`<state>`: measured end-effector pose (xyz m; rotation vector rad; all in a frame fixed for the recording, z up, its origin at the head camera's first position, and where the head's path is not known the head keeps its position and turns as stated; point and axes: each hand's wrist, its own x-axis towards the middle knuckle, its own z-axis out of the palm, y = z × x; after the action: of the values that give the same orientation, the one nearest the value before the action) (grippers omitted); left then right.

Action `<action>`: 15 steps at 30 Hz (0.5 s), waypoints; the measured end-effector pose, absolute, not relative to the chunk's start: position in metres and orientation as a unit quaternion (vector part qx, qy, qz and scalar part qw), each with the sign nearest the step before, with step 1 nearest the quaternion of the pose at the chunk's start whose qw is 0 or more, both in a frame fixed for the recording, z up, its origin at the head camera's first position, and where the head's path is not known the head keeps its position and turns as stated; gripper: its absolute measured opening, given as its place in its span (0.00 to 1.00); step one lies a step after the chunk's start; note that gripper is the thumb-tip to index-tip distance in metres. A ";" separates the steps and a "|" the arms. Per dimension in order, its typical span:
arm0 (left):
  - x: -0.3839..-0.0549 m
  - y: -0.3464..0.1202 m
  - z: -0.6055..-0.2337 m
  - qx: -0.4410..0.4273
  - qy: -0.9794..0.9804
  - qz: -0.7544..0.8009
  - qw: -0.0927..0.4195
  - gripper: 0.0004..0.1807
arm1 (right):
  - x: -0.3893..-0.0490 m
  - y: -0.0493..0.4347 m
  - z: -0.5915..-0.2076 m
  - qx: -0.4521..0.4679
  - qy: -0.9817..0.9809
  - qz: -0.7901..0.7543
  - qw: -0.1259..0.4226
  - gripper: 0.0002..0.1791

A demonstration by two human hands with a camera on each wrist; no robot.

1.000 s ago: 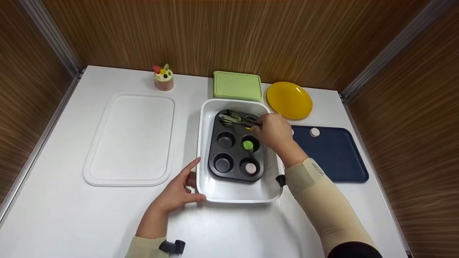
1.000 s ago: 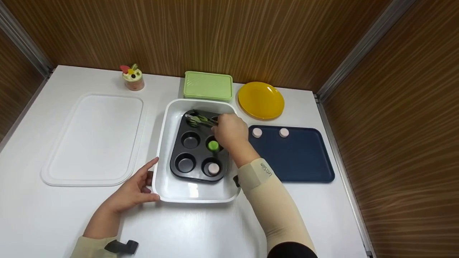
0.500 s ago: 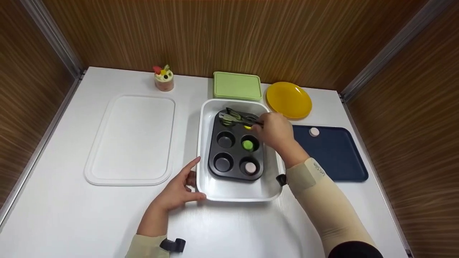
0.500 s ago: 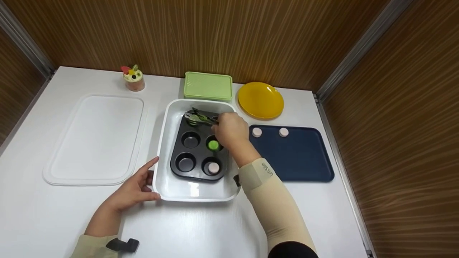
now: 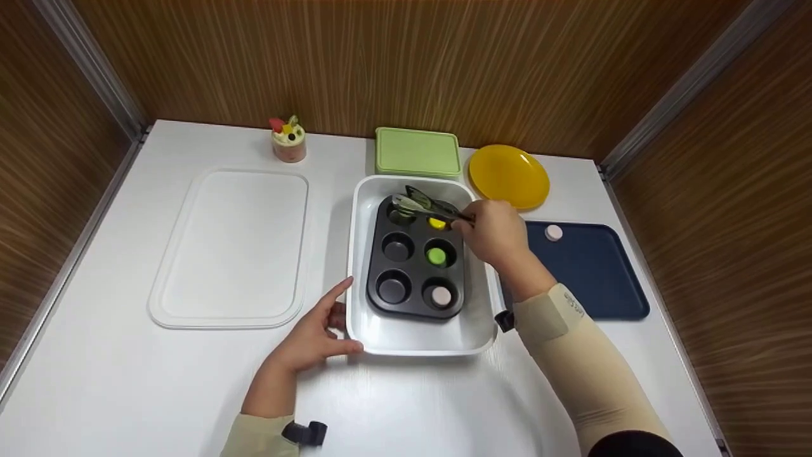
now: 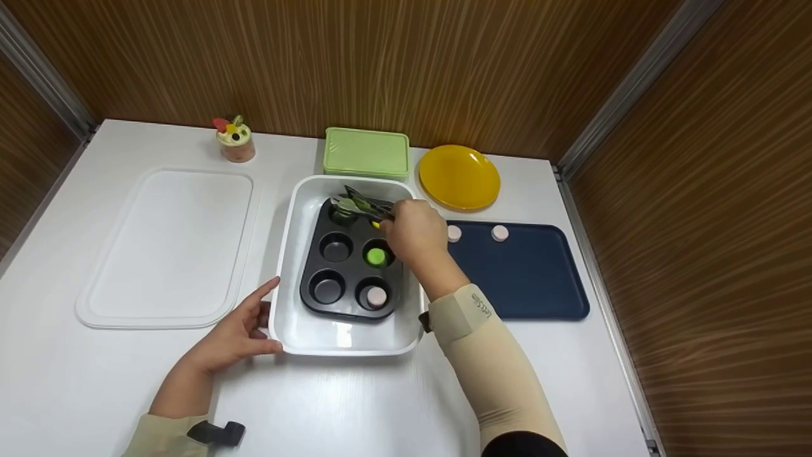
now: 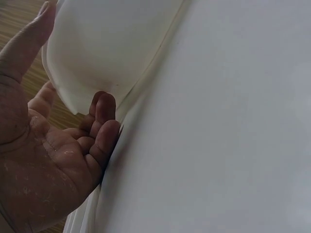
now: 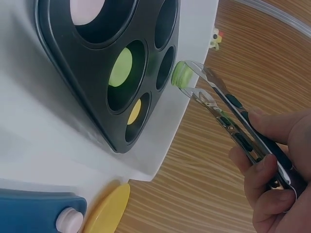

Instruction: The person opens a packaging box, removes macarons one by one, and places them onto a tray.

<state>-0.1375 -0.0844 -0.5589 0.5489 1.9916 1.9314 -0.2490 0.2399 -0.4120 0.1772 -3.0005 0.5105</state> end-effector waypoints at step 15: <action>-0.138 -0.083 -0.558 0.186 0.699 0.673 0.156 0.61 | -0.223 0.256 -0.401 0.095 -0.973 0.176 0.114 0.10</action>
<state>-0.1378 -0.0826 -0.5582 0.5320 2.0015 1.9258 -0.2234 0.2557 -0.4009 0.2782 -2.8544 0.5162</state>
